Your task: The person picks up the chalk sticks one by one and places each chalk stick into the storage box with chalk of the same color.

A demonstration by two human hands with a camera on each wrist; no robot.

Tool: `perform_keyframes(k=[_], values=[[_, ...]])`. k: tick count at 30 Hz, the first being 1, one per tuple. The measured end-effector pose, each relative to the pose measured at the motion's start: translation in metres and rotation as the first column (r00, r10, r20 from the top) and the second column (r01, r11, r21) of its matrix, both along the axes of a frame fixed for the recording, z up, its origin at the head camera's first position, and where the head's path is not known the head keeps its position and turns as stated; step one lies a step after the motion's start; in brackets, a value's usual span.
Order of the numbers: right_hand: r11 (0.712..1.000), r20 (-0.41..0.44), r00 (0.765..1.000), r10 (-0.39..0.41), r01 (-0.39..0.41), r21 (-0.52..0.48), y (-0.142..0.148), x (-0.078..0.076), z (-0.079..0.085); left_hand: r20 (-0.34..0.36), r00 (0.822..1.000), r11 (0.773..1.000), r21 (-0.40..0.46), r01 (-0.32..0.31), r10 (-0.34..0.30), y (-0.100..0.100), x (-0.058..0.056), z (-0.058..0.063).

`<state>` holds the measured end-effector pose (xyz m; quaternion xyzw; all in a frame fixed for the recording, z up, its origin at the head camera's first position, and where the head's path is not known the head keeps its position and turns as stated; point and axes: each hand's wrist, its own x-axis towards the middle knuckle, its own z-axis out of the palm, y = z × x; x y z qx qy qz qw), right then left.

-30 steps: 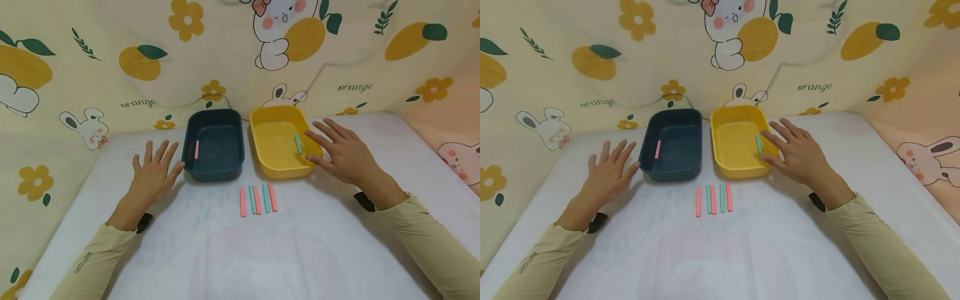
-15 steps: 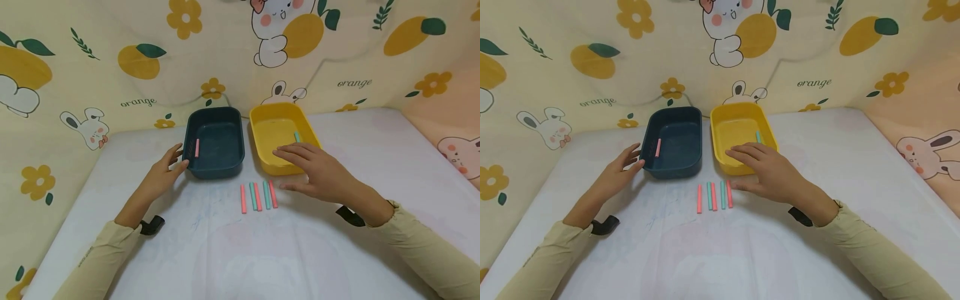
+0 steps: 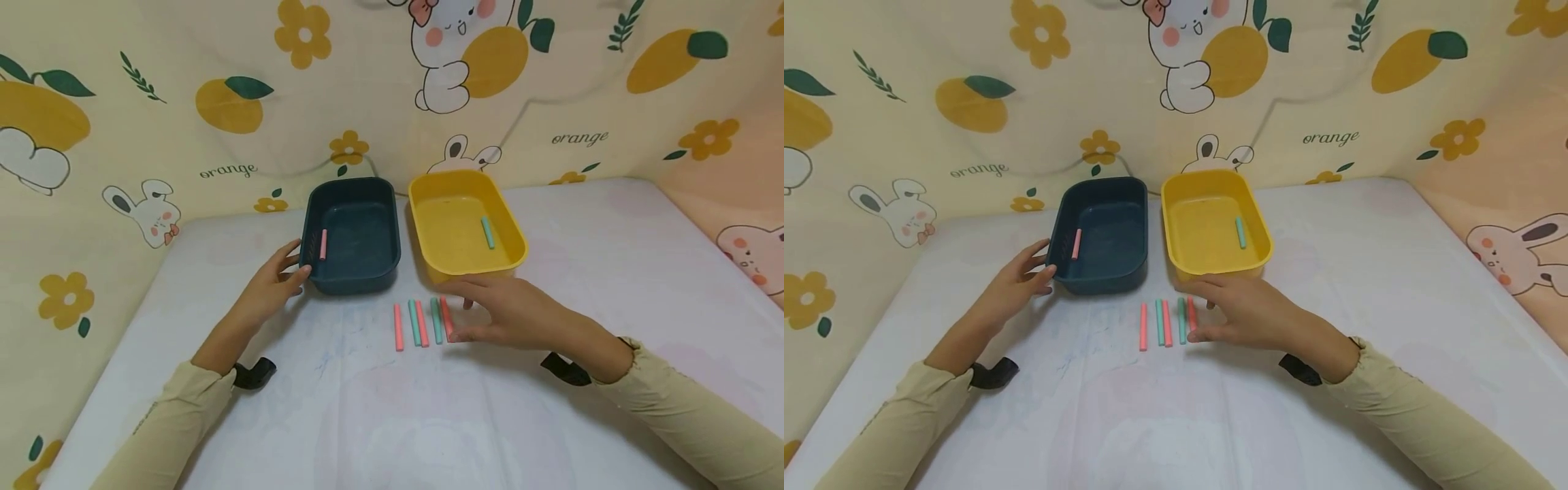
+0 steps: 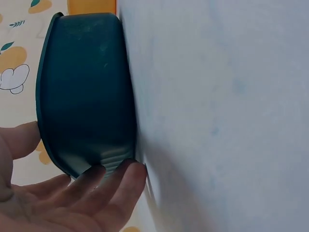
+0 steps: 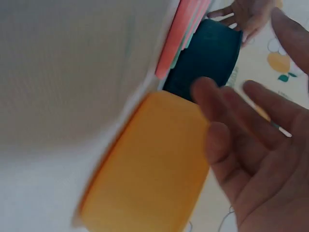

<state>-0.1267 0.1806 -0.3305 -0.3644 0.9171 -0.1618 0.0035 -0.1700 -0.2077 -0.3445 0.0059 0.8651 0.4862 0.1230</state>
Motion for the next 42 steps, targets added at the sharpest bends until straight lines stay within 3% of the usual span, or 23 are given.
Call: perform_keyframes(k=[8,12,23,34,42], values=[[0.997,0.154,0.987,-0.052,0.042,0.067,-0.003,-0.004,-0.011,0.011,1.0,1.0,0.029,0.005,-0.005,-0.003,-0.003,-0.006],[0.995,0.191,0.979,-0.065,0.048,0.092,-0.004,-0.006,-0.014,0.007,1.0,0.999,0.033,0.014,-0.014,-0.005,-0.003,-0.007],[0.993,0.204,0.976,-0.07,0.048,0.112,-0.008,-0.007,-0.018,0.004,1.0,0.999,0.031,0.025,-0.025,-0.005,-0.003,-0.007],[0.988,0.155,0.985,-0.07,0.047,0.148,-0.009,-0.008,-0.022,0.018,1.0,1.0,0.025,0.019,-0.019,-0.005,-0.003,-0.005],[0.994,0.209,0.975,-0.076,0.057,0.096,-0.008,-0.01,-0.021,0.01,0.999,0.999,0.025,0.036,-0.036,-0.006,-0.002,-0.005]])
